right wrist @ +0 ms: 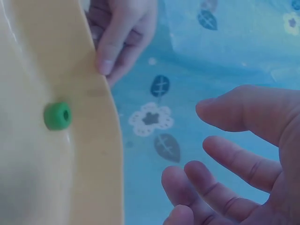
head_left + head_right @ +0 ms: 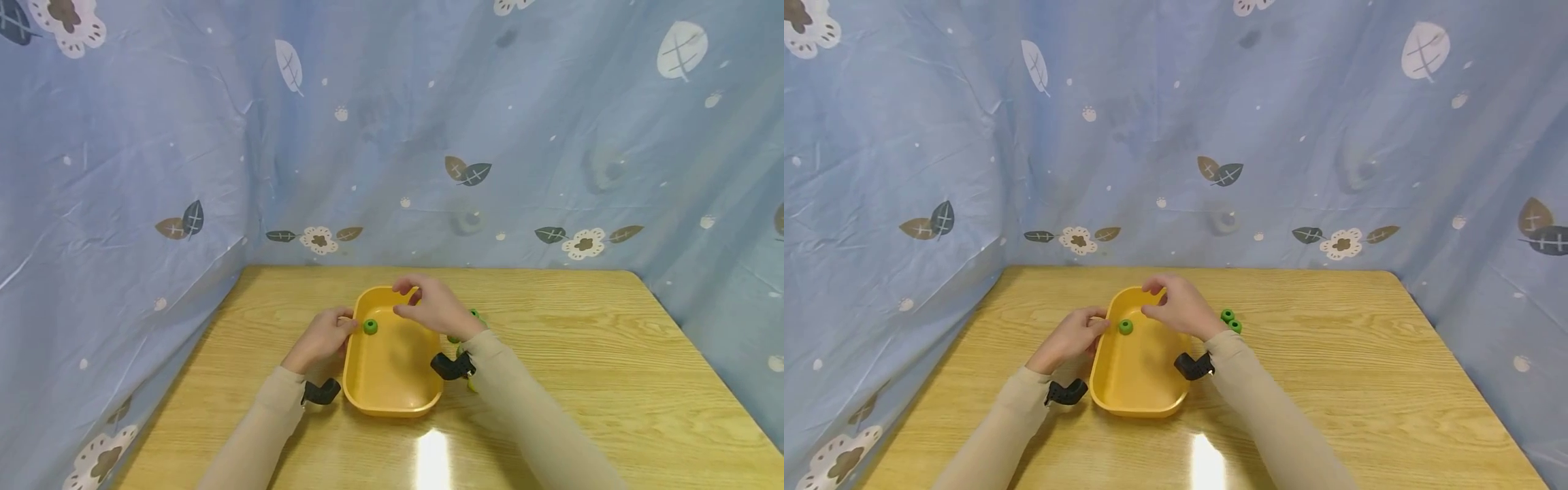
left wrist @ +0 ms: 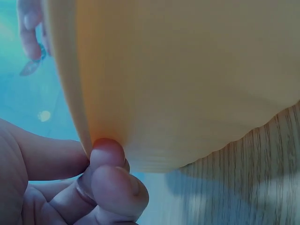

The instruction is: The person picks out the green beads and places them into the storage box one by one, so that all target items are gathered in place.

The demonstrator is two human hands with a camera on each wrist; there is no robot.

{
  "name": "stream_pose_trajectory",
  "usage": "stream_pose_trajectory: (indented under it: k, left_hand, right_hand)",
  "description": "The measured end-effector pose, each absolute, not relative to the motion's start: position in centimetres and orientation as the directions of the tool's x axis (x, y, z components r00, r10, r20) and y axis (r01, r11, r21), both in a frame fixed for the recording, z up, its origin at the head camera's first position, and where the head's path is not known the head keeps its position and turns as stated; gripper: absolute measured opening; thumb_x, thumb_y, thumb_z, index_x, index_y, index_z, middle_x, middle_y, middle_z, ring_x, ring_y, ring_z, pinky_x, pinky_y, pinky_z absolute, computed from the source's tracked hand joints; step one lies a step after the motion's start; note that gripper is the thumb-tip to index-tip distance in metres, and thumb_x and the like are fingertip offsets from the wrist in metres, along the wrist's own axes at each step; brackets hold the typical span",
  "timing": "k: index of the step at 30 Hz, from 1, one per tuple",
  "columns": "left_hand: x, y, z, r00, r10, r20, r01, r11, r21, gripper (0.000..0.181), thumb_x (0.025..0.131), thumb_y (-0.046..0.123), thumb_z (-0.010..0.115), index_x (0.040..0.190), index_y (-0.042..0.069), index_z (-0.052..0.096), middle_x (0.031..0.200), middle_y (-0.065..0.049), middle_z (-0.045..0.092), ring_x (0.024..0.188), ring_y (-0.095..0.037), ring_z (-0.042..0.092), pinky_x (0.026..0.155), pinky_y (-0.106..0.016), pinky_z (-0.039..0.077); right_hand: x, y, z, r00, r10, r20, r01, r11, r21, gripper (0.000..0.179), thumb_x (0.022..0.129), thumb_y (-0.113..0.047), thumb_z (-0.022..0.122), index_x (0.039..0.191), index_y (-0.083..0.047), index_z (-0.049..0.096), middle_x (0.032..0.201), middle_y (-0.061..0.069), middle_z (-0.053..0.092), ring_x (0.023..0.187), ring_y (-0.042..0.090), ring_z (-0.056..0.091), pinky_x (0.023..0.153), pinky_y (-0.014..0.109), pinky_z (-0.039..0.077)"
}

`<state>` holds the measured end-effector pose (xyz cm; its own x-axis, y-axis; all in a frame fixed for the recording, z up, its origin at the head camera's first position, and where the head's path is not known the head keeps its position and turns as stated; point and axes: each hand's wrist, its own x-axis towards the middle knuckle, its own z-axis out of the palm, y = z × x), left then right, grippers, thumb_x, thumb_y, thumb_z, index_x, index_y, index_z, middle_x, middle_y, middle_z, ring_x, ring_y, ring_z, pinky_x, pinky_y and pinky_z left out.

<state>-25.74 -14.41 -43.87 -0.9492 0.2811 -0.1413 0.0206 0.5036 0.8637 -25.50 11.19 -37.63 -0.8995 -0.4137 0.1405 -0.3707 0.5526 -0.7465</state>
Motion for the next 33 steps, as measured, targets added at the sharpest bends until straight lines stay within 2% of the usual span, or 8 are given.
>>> stream_pose_trajectory:
  k: [3, 7, 18, 33]
  left_hand:
    - [-25.6, -14.6, -43.8, -0.951, 0.276, -0.136, 0.023, 0.504, 0.863, 0.039, 0.109, 0.016, 0.053, 0.144, -0.002, 0.056, 0.066, -0.009, 0.061, 0.050, -0.019, 0.055, 0.051, -0.032, 0.050]
    - [-25.6, -14.7, -43.9, -0.953, 0.274, -0.131, 0.026, 0.503, 0.864, 0.041, 0.108, 0.016, 0.054, 0.144, -0.002, 0.056, 0.062, -0.007, 0.060, 0.048, -0.020, 0.055, 0.050, -0.034, 0.051]
    - [-25.8, -14.4, -43.9, -0.952, 0.275, -0.136, 0.021, 0.499, 0.866, 0.037, 0.108, 0.015, 0.053, 0.140, -0.002, 0.059, 0.061, -0.007, 0.060, 0.046, -0.019, 0.055, 0.048, -0.031, 0.049]
    - [-26.1, -14.3, -43.9, -0.952, 0.276, -0.134, 0.030, 0.519, 0.854, 0.036, 0.108, 0.015, 0.053, 0.139, -0.002, 0.060, 0.061, -0.007, 0.060, 0.045, -0.017, 0.056, 0.049, -0.031, 0.052]
  right_hand:
    - [-24.9, 12.2, -37.4, -0.901, -0.398, 0.171, -0.383, 0.545, -0.746, 0.033, 0.095, -0.016, 0.076, 0.127, -0.010, 0.068, 0.122, 0.009, 0.066, 0.095, 0.022, 0.065, 0.078, 0.033, 0.057]
    - [-24.4, 13.6, -37.3, -0.902, -0.384, 0.199, -0.393, 0.537, -0.746, 0.032, 0.095, -0.016, 0.075, 0.127, -0.011, 0.068, 0.121, 0.010, 0.066, 0.096, 0.022, 0.065, 0.075, 0.033, 0.057]
    - [-23.0, 17.2, -37.8, -0.903, -0.349, 0.251, -0.413, 0.542, -0.732, 0.031, 0.097, -0.016, 0.075, 0.127, -0.012, 0.068, 0.121, 0.009, 0.067, 0.095, 0.020, 0.066, 0.072, 0.032, 0.056]
    - [-22.1, 20.5, -39.7, -0.914, -0.319, 0.253, -0.400, 0.588, -0.703, 0.027, 0.096, -0.014, 0.075, 0.123, -0.012, 0.069, 0.116, 0.006, 0.067, 0.092, 0.018, 0.065, 0.074, 0.029, 0.056]
